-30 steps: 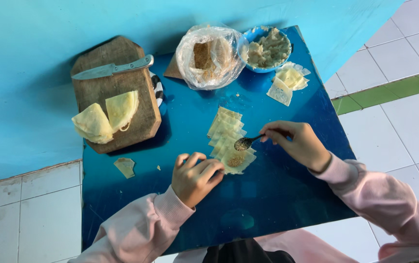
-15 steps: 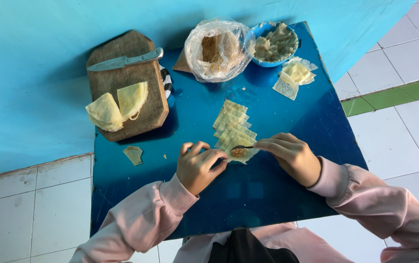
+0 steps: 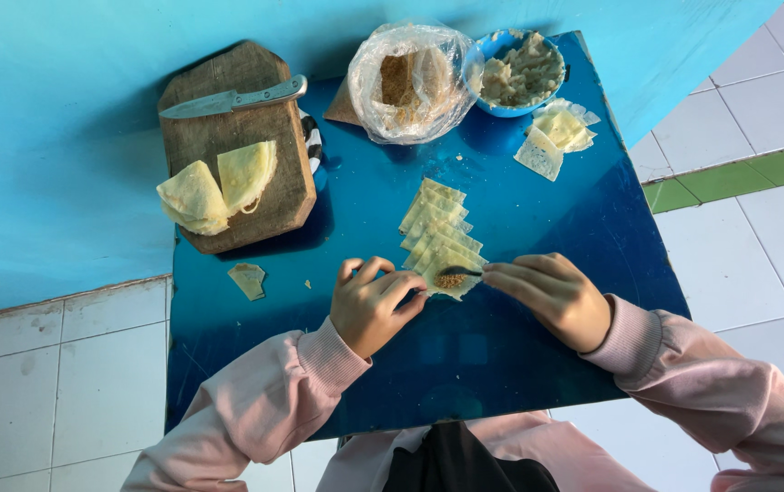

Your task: The person spoons brown filling from a plastic-wrapped container onto small square pieces of thin crepe arranged on a blue table, then folds each filled piece by hand into a compact shape and sets it with the others. They repeat this cycle for multiple pieces, occasionally reaching back into the filling container.

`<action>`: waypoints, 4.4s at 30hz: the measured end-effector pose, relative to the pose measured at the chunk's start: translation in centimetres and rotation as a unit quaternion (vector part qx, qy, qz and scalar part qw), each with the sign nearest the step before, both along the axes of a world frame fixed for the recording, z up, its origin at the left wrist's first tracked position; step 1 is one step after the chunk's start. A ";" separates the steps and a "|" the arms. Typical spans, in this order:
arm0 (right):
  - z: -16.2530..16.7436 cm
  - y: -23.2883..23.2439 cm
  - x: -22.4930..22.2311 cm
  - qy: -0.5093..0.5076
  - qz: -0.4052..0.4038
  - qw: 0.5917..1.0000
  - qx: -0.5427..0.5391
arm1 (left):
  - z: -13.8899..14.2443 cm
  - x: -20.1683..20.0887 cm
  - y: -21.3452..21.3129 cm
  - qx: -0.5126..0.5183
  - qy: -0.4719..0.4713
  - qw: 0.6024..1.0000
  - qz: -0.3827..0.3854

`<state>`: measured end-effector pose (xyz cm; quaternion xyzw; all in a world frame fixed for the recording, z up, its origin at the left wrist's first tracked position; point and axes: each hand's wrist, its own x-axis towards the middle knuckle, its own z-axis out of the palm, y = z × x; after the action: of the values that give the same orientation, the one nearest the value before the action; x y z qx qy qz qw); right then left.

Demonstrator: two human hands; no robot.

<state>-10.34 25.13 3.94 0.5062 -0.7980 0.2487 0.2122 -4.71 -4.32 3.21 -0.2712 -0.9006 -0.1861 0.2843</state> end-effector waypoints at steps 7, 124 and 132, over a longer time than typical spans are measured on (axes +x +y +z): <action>-0.2 -0.3 -1.1 -0.414 -0.099 0.897 -0.115 | -0.1 0.0 0.0 0.000 0.006 1.000 0.007; -1.1 -1.8 -3.5 -0.082 0.154 0.982 0.067 | -1.6 1.0 0.7 -0.172 0.100 0.979 -0.044; -1.0 -2.0 -3.1 -0.053 0.151 0.984 0.083 | -1.5 0.9 0.9 -0.176 0.105 0.978 -0.035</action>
<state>-13.40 23.16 2.92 0.6227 -0.7406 0.2370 0.0868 -3.81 -3.40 1.75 -0.3663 -0.8743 -0.0050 0.3184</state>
